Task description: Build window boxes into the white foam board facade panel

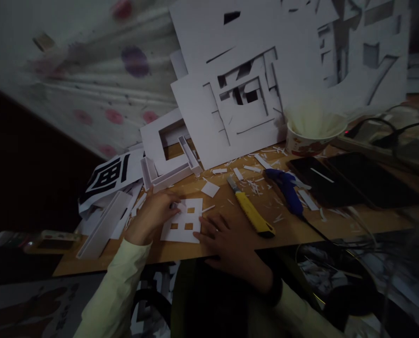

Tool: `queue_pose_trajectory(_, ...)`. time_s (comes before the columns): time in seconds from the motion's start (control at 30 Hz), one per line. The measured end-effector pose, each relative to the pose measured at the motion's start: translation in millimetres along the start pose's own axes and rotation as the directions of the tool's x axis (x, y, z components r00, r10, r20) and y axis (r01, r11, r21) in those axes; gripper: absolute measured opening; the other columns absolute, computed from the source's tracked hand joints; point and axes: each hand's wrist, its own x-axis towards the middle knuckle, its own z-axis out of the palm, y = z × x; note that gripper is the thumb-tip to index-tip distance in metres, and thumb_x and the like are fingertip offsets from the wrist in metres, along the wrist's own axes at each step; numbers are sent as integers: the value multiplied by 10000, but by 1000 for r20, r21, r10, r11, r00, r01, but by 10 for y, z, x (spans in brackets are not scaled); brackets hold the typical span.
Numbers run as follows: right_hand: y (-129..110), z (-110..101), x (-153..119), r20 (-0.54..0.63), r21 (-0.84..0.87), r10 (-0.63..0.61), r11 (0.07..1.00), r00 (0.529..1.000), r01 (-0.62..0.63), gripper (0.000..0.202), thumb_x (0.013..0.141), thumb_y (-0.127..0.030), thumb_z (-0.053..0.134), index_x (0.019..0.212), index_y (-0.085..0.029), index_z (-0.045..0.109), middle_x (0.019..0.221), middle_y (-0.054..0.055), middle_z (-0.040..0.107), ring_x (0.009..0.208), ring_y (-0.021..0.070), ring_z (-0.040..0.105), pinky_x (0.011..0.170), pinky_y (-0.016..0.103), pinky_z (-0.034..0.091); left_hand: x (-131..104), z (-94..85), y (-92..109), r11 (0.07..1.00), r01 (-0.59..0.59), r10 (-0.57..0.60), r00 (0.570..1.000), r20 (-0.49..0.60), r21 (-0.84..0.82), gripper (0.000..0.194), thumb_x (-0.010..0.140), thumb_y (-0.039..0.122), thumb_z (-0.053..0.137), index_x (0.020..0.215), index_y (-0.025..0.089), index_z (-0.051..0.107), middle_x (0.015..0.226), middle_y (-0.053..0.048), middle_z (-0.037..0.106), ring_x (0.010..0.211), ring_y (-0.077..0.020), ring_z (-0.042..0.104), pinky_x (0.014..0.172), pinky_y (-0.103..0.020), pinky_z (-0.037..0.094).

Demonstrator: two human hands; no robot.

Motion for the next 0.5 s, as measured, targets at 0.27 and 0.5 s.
queue_pose_trajectory(0.27,-6,-9,3,0,0,4,1000,1000,-4,727,820,-422,750,1476,-265,479,1636,137,294,1484,388,244,1198,605,137,-7,24,-10,1000,5,-6,1000,-11,-23,216,858,202,653,1049,205,752,1153,-98,754,1155,-306,644,1153,-598,228)
queue_pose_trajectory(0.5,-13,-12,-2,-8,-10,0,1000,1000,0,737,809,-412,769,1471,-261,484,1635,139,295,1481,383,258,1201,594,142,-3,19,6,999,11,-12,1000,-27,-33,231,834,193,670,1046,195,760,1143,-108,759,1135,-310,658,1150,-567,275)
